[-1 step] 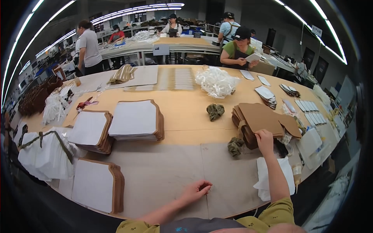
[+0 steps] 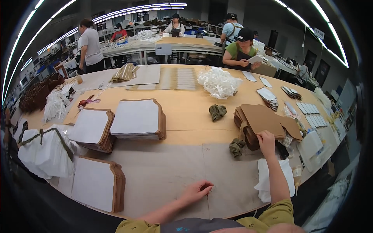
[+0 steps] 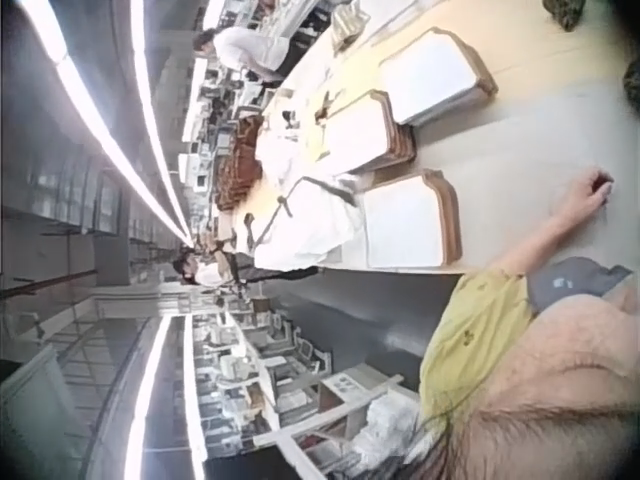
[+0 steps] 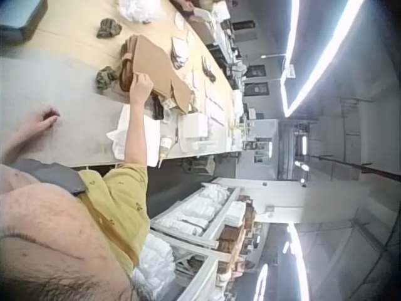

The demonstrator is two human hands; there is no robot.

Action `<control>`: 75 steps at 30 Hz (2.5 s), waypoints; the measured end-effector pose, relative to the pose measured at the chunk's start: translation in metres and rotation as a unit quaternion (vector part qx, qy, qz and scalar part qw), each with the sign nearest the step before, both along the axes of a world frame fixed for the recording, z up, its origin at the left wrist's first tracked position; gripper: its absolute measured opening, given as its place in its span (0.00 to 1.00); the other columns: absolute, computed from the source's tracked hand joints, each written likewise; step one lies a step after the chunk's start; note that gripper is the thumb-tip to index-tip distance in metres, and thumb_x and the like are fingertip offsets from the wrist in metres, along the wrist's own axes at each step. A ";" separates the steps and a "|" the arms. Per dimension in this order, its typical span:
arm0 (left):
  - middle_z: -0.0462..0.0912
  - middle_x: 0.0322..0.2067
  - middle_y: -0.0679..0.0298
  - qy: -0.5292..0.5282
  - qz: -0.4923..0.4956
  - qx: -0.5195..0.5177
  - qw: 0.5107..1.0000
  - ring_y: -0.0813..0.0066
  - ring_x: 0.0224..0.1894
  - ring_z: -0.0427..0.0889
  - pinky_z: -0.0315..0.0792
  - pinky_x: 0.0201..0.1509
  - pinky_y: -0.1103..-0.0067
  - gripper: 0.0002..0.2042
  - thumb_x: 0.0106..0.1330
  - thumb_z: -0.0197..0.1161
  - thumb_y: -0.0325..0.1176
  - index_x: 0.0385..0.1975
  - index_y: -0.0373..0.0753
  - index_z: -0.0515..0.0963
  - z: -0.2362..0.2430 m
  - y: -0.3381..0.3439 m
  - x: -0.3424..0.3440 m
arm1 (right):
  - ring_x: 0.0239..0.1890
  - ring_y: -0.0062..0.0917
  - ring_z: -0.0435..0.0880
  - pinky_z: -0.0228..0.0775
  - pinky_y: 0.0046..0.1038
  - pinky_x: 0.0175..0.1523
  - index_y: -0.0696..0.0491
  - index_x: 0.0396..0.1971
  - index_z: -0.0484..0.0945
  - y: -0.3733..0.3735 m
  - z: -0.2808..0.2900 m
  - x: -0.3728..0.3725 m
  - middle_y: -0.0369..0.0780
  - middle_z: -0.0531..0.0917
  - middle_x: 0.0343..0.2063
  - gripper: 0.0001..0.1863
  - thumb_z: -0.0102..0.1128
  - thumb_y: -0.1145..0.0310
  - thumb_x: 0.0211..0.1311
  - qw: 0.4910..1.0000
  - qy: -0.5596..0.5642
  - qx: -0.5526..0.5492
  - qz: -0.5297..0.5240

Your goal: Applying adhesive to leather pieces and attaching protective paper lining.

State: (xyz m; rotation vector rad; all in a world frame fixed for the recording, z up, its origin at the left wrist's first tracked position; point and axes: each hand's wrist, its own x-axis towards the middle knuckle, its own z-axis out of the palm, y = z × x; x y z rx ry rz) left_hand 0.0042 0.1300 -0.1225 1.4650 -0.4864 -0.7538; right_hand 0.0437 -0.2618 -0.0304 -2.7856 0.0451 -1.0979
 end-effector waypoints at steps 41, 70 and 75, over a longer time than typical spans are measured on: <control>0.81 0.53 0.56 0.238 0.169 -0.109 0.950 0.63 0.56 0.80 0.73 0.60 0.66 0.28 0.77 0.46 0.57 0.57 0.36 0.74 0.005 0.025 0.002 | 0.36 0.20 0.82 0.70 0.25 0.49 0.50 0.39 0.80 0.244 -0.035 -0.153 0.31 0.80 0.31 0.10 0.60 0.67 0.57 0.923 0.009 -0.015 0.385; 0.82 0.28 0.70 -0.050 0.252 0.141 0.956 0.86 0.30 0.75 0.71 0.36 0.83 0.11 0.73 0.62 0.36 0.37 0.32 0.81 0.010 0.070 0.008 | 0.26 0.21 0.82 0.72 0.25 0.34 0.59 0.36 0.83 0.162 -0.083 -0.133 0.40 0.85 0.25 0.11 0.64 0.65 0.66 0.866 0.157 0.474 0.011; 0.82 0.25 0.69 -0.106 0.249 0.139 0.953 0.86 0.27 0.74 0.70 0.32 0.83 0.11 0.72 0.64 0.35 0.34 0.32 0.81 0.013 0.062 0.007 | 0.26 0.23 0.82 0.72 0.26 0.34 0.58 0.35 0.83 0.162 -0.091 -0.133 0.41 0.85 0.24 0.10 0.65 0.65 0.64 0.890 0.137 0.435 -0.012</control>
